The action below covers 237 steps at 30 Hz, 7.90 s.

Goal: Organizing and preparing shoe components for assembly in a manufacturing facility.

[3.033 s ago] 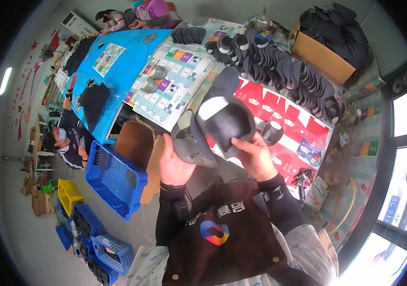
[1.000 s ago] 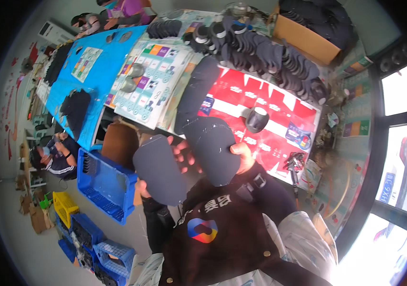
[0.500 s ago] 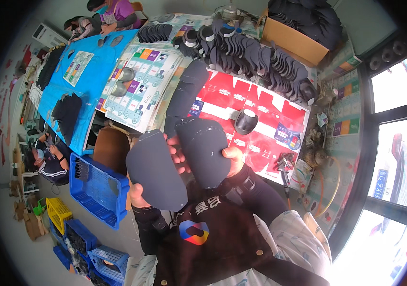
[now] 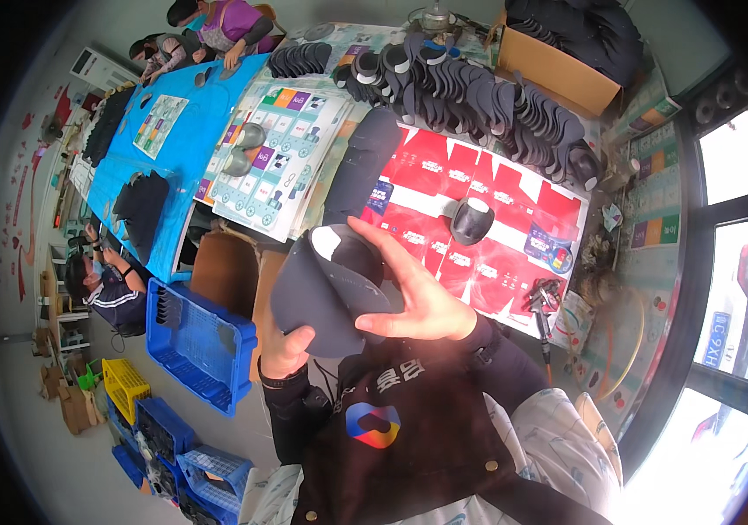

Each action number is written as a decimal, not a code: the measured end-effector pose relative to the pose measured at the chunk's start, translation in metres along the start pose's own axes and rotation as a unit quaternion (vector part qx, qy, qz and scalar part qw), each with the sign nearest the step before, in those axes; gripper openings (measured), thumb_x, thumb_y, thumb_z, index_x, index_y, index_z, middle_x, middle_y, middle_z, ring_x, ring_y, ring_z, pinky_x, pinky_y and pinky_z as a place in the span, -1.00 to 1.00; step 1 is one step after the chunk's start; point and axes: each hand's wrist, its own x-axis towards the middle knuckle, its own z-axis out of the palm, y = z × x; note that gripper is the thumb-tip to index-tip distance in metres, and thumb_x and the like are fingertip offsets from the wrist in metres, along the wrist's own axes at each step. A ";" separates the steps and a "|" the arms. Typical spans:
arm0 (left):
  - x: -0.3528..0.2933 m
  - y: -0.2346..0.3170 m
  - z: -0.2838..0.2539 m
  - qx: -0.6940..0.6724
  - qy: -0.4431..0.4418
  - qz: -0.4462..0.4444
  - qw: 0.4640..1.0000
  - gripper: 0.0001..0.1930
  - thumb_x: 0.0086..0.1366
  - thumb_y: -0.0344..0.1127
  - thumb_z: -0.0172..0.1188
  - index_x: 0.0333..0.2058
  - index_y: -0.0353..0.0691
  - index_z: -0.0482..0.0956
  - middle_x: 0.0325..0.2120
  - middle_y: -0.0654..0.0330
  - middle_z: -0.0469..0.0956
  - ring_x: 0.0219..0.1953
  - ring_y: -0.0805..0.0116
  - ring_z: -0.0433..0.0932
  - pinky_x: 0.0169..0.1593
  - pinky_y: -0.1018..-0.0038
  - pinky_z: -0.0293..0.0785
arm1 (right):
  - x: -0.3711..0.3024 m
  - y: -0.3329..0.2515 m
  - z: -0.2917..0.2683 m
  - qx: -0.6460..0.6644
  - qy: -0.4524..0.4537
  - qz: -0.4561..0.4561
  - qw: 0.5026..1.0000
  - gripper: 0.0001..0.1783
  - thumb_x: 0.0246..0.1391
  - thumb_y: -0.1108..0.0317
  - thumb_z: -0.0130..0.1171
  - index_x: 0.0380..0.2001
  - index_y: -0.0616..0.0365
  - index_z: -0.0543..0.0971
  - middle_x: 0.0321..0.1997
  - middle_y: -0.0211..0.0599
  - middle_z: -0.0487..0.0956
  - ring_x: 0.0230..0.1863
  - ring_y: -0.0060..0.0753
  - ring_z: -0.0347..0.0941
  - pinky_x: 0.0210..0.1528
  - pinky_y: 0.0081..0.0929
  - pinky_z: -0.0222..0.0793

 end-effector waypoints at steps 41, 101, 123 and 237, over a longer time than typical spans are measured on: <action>0.024 0.035 -0.009 0.093 -0.025 0.084 0.992 0.26 0.02 -0.04 0.58 0.53 -0.42 -0.05 0.46 -0.04 0.17 0.48 0.17 0.20 0.47 0.27 0.16 | 0.022 -0.035 0.011 -0.298 0.062 -0.074 0.950 0.30 -0.20 0.13 0.64 0.51 0.31 0.09 0.40 0.21 0.32 0.45 0.17 0.30 0.46 -0.13 0.23; -0.149 -0.218 -0.296 0.087 0.319 -0.212 0.920 -0.37 0.35 -0.11 0.36 0.30 -0.27 0.45 0.18 -0.09 0.56 0.23 -0.04 0.51 0.30 0.19 0.43 | -0.171 0.101 -0.467 -0.662 0.519 0.322 0.434 -0.31 0.06 0.23 0.33 0.31 0.00 0.48 0.19 -0.02 0.57 0.25 0.15 0.49 0.22 0.05 0.48; 0.024 0.010 -0.080 0.612 0.374 0.126 0.685 0.33 -0.06 -0.09 0.65 0.50 -0.47 -0.10 0.38 -0.35 0.18 0.39 -0.30 0.23 0.43 0.04 0.21 | 0.113 -0.046 0.079 0.057 -0.315 -0.169 0.932 -0.07 0.26 0.37 0.27 0.58 0.17 0.06 0.01 -0.26 0.57 -0.14 -0.34 0.55 0.17 -0.32 0.41; 0.025 0.036 0.061 0.203 0.522 -0.067 0.826 -0.43 0.27 -0.32 0.43 0.21 -0.36 0.46 -0.16 0.21 0.64 -0.18 0.37 0.62 -0.09 0.39 0.57 | 0.316 -0.171 -0.882 -0.923 0.316 0.080 0.204 -0.79 0.32 0.23 0.07 -0.11 -0.04 0.64 -0.09 -0.35 0.65 -0.02 -0.31 0.59 -0.03 -0.38 0.51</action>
